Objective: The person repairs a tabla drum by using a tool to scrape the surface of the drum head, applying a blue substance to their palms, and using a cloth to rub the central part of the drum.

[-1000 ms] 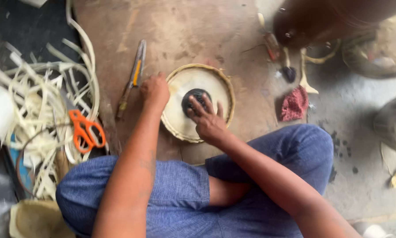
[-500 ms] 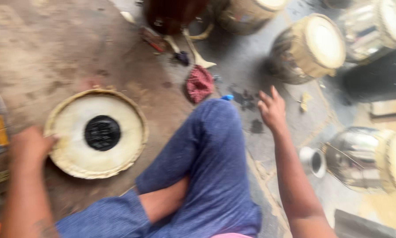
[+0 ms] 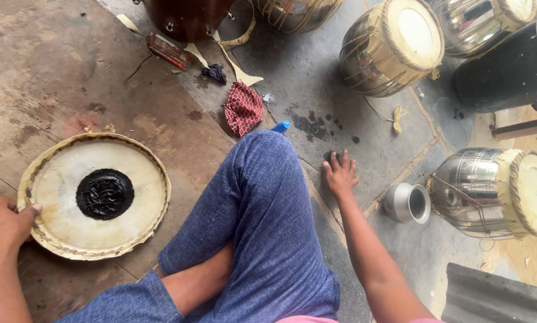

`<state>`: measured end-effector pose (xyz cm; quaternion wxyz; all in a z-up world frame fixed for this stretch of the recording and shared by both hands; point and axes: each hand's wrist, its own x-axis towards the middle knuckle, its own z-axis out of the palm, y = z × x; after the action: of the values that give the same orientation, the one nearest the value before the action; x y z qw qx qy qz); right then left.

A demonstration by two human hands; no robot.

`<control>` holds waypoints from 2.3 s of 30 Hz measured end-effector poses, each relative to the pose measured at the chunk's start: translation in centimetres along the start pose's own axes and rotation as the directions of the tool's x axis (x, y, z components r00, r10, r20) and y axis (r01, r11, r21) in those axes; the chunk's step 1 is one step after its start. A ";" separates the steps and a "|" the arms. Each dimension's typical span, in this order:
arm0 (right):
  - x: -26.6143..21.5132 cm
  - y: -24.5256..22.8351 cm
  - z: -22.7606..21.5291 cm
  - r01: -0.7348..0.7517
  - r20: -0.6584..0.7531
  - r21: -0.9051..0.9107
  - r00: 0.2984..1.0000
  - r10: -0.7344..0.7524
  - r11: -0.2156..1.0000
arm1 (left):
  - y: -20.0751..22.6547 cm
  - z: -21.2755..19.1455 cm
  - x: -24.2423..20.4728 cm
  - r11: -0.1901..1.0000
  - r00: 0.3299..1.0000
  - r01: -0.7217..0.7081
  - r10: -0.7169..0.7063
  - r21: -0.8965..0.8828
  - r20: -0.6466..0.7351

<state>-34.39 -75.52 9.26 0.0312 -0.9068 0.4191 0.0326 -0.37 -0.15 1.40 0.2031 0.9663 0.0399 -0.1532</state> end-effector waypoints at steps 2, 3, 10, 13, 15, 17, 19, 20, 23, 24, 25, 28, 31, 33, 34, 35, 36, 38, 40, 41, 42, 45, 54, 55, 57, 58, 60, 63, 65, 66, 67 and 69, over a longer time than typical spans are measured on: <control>-0.4 0.6 0.3 0.097 0.043 -0.041 0.994 -0.096 0.994 | 0.9 -1.5 0.0 0.977 0.999 -0.053 0.053 0.204 0.006; -0.3 0.9 0.2 0.110 0.018 -0.071 0.994 -0.109 0.991 | 1.8 -2.4 -0.5 0.977 0.999 -0.029 0.021 0.210 0.037; 0.2 -0.6 -2.7 0.231 0.062 -0.227 0.973 -0.223 0.946 | 4.0 -3.9 -2.2 0.999 0.999 0.012 -0.014 0.045 0.049; 1.6 -4.9 -8.4 0.365 -0.151 -0.199 0.905 -0.397 0.909 | 5.0 -4.7 -1.9 0.957 0.898 0.291 -0.277 0.012 0.343; 2.1 -11.3 -14.5 0.487 -0.322 0.222 0.854 -0.408 0.845 | 6.2 -5.4 -2.5 0.978 0.981 0.105 -0.132 0.180 0.145; -0.2 -18.8 -20.2 0.639 -0.359 0.235 0.758 -0.545 0.733 | 7.3 -6.8 -3.1 0.981 0.981 0.174 -0.181 0.086 0.074; -5.0 -26.5 -22.9 0.781 -0.296 0.147 0.620 -0.726 0.607 | 8.7 -8.1 -3.8 0.978 0.977 0.202 -0.205 0.052 0.057; -7.3 -31.5 -22.5 0.851 -0.256 0.114 0.523 -0.813 0.512 | 9.3 -8.6 -4.0 0.977 0.976 0.211 -0.213 0.042 0.037; -15.3 -42.9 -19.4 0.968 0.080 0.017 0.248 -0.966 0.250 | 10.3 -8.9 -4.7 0.976 0.976 0.216 -0.217 0.026 0.024; -17.7 -45.5 -18.0 0.971 0.195 -0.007 0.234 -0.952 0.237 | 10.5 -8.8 -4.9 0.977 0.976 0.213 -0.214 0.025 0.028; -19.7 -47.4 -16.5 0.965 0.259 0.059 0.232 -0.937 0.255 | 10.5 -8.8 -4.8 0.976 0.976 0.215 -0.215 0.018 0.039; -22.8 -50.5 -11.9 0.975 0.304 0.053 0.192 -0.933 0.218 | 10.1 -8.2 -4.4 0.977 0.975 0.212 -0.213 0.017 0.061; -22.6 -50.5 -9.1 0.976 0.253 0.069 0.184 -0.950 0.208 | 9.9 -7.5 -3.6 0.981 0.979 0.194 -0.195 0.032 0.060; -21.5 -50.3 -8.6 0.978 0.161 0.100 0.164 -0.973 0.182 | 9.7 -7.0 -3.2 0.978 0.976 0.207 -0.207 0.013 0.068; -21.0 -49.8 -8.7 0.983 0.093 0.108 0.136 -0.986 0.146 | 9.8 -6.7 -2.9 0.975 0.974 0.221 -0.221 0.008 0.052; -21.1 -49.5 -8.6 0.986 0.022 0.122 0.116 -0.993 0.118 | 9.8 -6.5 -2.6 0.973 0.972 0.231 -0.232 0.014 0.038; -21.4 -49.4 -8.4 0.986 0.101 0.098 0.125 -0.987 0.135 | 9.9 -6.4 -2.5 0.970 0.970 0.241 -0.242 0.020 0.024; -22.1 -49.6 -8.3 0.981 0.238 0.042 0.173 -0.956 0.189 | 10.0 -6.6 -2.7 0.971 0.968 0.240 -0.240 0.009 0.080; -21.0 -50.1 -9.1 0.958 0.146 0.128 0.238 -0.960 0.257 | 9.8 -6.7 -2.2 0.977 0.975 0.215 -0.215 0.001 0.059; -20.9 -50.0 -9.3 0.944 0.121 0.181 0.258 -0.959 0.277 | 9.5 -6.3 -2.4 0.980 0.979 0.200 -0.200 0.005 0.027; -21.2 -50.1 -8.9 0.962 0.211 0.130 0.210 -0.955 0.241 | 9.2 -5.7 -2.8 0.982 0.983 0.186 -0.186 0.011 -0.005; -21.7 -50.4 -8.6 0.970 0.250 0.089 0.197 -0.948 0.225 | 9.4 -5.7 -2.7 0.983 0.983 0.184 -0.184 -0.011 -0.005; -21.6 -51.2 -8.4 0.969 0.088 0.125 0.205 -0.975 0.215 | 9.5 -6.0 -2.8 0.981 0.981 0.192 -0.193 0.020 0.023; -21.9 -51.0 -8.3 0.972 0.082 0.126 0.190 -0.978 0.199 | 9.4 -6.1 -3.3 0.982 0.982 0.189 -0.190 0.019 0.016; -22.3 -50.7 -8.2 0.975 0.114 0.122 0.174 -0.978 0.187 | 9.9 -6.8 -3.4 0.987 0.988 0.158 -0.158 0.032 -0.003; -22.3 -50.7 -8.3 0.975 0.153 0.116 0.173 -0.973 0.191 | 10.2 -7.2 -3.7 0.983 0.983 0.180 -0.182 0.038 0.034; -21.6 -51.5 -8.6 0.970 0.107 0.115 0.201 -0.974 0.213 | 10.6 -8.0 -3.3 0.974 0.970 0.225 -0.227 0.042 0.082; -21.7 -51.2 -8.1 0.967 0.091 0.141 0.200 -0.976 0.211 | 10.2 -7.3 -3.4 0.982 0.980 0.180 -0.184 0.063 0.074; -22.1 -51.9 -7.6 0.971 0.241 0.111 0.181 -0.953 0.213 | 10.3 -7.2 -3.7 0.976 0.973 0.213 -0.217 0.052 0.080; -21.6 -52.2 -7.9 0.961 0.168 0.115 0.232 -0.958 0.252 | 10.4 -7.7 -3.0 0.974 0.972 0.220 -0.223 0.048 0.072; -21.2 -51.9 -8.2 0.956 0.113 0.120 0.256 -0.960 0.269 | 10.5 -7.7 -2.9 0.975 0.972 0.219 -0.222 0.045 0.079; -21.5 -51.9 -7.7 0.956 0.137 0.128 0.245 -0.960 0.263 | 10.2 -7.1 -3.2 0.974 0.968 0.224 -0.227 0.040 0.105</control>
<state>-8.48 -26.36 20.27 0.0920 -0.9666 -0.2224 0.0881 0.02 -6.62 12.46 0.1727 0.9485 0.1362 -0.2281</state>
